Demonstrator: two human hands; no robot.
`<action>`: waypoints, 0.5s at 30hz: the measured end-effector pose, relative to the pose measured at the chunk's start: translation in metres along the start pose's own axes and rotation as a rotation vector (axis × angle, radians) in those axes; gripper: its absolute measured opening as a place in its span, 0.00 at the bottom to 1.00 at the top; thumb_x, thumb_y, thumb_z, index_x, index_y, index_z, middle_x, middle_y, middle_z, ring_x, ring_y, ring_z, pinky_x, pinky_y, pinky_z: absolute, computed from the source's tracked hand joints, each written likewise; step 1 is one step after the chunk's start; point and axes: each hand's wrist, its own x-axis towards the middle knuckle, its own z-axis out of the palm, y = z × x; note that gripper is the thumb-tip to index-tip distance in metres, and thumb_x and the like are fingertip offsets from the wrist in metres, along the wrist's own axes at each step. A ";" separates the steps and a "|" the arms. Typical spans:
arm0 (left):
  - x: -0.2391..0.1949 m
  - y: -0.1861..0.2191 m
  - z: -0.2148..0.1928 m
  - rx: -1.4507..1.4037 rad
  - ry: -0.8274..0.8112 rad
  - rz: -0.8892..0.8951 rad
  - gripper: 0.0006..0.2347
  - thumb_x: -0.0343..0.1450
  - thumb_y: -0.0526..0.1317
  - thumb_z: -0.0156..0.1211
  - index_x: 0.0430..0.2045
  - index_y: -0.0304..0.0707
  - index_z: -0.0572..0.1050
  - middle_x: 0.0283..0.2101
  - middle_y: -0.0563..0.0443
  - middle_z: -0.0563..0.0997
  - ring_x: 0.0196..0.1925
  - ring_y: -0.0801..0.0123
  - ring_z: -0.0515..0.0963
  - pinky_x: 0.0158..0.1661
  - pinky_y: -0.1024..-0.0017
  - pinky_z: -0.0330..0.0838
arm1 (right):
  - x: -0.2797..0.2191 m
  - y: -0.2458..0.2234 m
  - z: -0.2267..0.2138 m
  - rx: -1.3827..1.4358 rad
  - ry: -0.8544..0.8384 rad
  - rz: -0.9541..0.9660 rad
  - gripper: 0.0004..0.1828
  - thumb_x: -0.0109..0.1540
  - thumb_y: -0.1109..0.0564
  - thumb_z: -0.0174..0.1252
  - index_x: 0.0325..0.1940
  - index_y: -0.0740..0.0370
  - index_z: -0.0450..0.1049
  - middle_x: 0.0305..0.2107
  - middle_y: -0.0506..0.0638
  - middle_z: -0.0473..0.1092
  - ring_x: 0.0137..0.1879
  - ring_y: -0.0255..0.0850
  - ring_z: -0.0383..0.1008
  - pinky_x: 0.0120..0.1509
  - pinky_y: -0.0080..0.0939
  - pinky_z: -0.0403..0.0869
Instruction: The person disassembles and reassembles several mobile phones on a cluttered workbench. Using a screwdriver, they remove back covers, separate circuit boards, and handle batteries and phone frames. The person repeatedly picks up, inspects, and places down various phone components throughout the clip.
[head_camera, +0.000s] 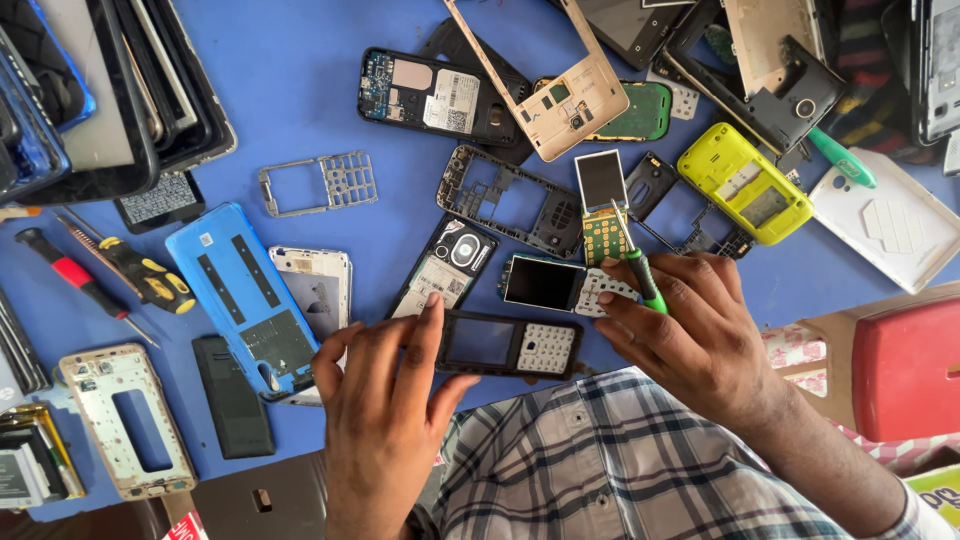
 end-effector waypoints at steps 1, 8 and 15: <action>0.000 0.000 0.001 -0.009 -0.018 -0.002 0.37 0.57 0.47 0.77 0.62 0.36 0.69 0.46 0.51 0.76 0.51 0.61 0.76 0.59 0.48 0.60 | 0.000 0.001 -0.001 -0.010 -0.006 -0.008 0.22 0.56 0.55 0.74 0.50 0.56 0.73 0.51 0.52 0.75 0.54 0.47 0.74 0.56 0.53 0.70; 0.000 0.005 0.005 -0.004 -0.061 0.018 0.33 0.56 0.48 0.78 0.58 0.44 0.73 0.47 0.53 0.74 0.54 0.62 0.74 0.57 0.48 0.56 | 0.003 0.006 -0.005 0.001 -0.029 -0.043 0.18 0.56 0.55 0.75 0.45 0.57 0.77 0.46 0.51 0.76 0.53 0.46 0.75 0.56 0.54 0.70; -0.003 0.013 0.013 -0.043 -0.014 0.087 0.31 0.56 0.51 0.78 0.51 0.39 0.74 0.59 0.48 0.73 0.64 0.57 0.70 0.60 0.46 0.54 | 0.021 0.006 -0.017 -0.048 0.083 -0.020 0.19 0.59 0.54 0.76 0.49 0.56 0.77 0.53 0.50 0.76 0.57 0.47 0.76 0.59 0.53 0.70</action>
